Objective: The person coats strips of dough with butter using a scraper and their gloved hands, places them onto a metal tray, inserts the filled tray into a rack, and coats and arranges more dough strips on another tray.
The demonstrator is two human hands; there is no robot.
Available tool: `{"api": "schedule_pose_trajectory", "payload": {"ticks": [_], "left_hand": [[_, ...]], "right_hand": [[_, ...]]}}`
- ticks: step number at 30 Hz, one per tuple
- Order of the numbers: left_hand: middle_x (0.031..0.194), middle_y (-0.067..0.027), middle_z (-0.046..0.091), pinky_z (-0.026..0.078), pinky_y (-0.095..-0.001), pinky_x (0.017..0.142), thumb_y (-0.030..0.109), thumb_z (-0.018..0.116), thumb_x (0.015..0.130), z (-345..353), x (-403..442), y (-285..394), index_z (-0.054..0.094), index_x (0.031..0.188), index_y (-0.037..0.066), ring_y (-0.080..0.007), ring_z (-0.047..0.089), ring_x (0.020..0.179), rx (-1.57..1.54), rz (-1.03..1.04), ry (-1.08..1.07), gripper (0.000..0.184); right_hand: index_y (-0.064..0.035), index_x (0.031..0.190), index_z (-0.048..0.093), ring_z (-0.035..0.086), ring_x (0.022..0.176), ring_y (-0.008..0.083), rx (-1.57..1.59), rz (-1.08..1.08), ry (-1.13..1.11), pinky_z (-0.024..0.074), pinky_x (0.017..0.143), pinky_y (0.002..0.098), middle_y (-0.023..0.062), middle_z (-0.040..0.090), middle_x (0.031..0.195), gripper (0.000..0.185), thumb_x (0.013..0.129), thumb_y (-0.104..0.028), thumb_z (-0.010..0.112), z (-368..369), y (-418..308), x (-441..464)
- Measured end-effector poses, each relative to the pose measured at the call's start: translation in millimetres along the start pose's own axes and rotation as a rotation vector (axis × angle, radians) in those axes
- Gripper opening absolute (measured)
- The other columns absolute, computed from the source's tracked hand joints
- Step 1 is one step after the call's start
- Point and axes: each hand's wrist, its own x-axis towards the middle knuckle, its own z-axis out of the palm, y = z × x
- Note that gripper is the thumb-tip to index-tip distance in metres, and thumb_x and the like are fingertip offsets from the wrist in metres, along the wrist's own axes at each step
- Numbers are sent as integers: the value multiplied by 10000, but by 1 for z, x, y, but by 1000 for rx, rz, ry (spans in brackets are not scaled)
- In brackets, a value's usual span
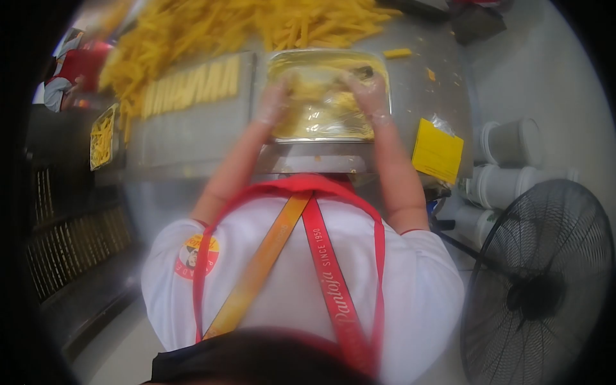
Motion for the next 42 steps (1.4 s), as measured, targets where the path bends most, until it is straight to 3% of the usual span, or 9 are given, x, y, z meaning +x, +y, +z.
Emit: {"api": "schedule_pose_trajectory", "payload": {"ticks": [4, 15, 17, 20, 24, 27, 33, 39, 42], "left_hand": [[828, -215, 637, 487, -477, 662, 266, 722, 732, 0, 1, -1, 515, 1126, 72, -416, 615, 767, -63, 8, 63, 485], [802, -159, 668, 508, -403, 691, 236, 703, 729, -14, 0, 13, 684, 850, 53, -340, 642, 774, -331, -392, -38, 220], [789, -148, 663, 504, -408, 670, 217, 699, 733, -17, -2, 17, 673, 877, 76, -330, 640, 752, -216, -197, 4, 203], [771, -125, 650, 494, -415, 629, 179, 669, 758, -18, -3, 14, 651, 908, 115, -314, 632, 716, 0, 137, 31, 164], [758, -101, 622, 480, -417, 574, 123, 612, 792, -14, -10, -3, 607, 952, 148, -297, 610, 680, 238, 405, 38, 162], [749, -88, 612, 487, -410, 579, 89, 577, 811, -12, -9, -2, 602, 979, 151, -295, 602, 691, 205, 475, 78, 180], [733, -74, 596, 497, -397, 600, 109, 578, 783, -2, -11, -10, 608, 1032, 169, -284, 599, 700, 80, 443, 50, 257], [713, -63, 595, 491, -398, 582, 127, 578, 776, -5, -16, -6, 607, 1015, 169, -279, 592, 668, 279, 421, 84, 245], [683, -80, 592, 480, -417, 581, 129, 589, 763, -19, -21, 10, 607, 930, 152, -303, 594, 657, 350, 289, -47, 170]], "right_hand": [[10, 962, 645, 616, 791, 136, -313, -8, 101, 489, 751, 279, 58, 665, 869, 215, 801, -126, 685, -19, 17, 24], [10, 954, 636, 631, 776, 145, -127, -161, 52, 509, 705, 270, 70, 662, 841, 201, 803, -115, 679, -19, 43, 28], [16, 964, 631, 643, 778, 160, -381, -316, 15, 523, 706, 276, 86, 663, 858, 209, 801, -107, 678, -13, 29, 24], [22, 969, 622, 644, 767, 171, 172, -138, 16, 537, 705, 282, 93, 657, 871, 201, 800, -83, 652, 12, 0, 8], [53, 987, 595, 645, 764, 183, 23, 66, 62, 555, 665, 288, 102, 645, 869, 231, 805, -79, 650, -10, 9, 31], [62, 1012, 587, 647, 741, 190, -245, 125, 99, 550, 645, 286, 103, 649, 875, 255, 810, -80, 647, -12, -1, 39], [32, 893, 645, 641, 688, 181, 101, 21, -161, 527, 614, 286, 99, 662, 805, 203, 778, -134, 663, 4, -9, 32], [4, 856, 655, 645, 671, 176, -674, -33, -14, 518, 619, 314, 97, 663, 786, 189, 813, -180, 651, -19, 28, 64], [10, 876, 639, 649, 668, 181, 6, -21, -181, 523, 616, 308, 98, 658, 787, 198, 802, -173, 654, 7, -9, 28]]}}
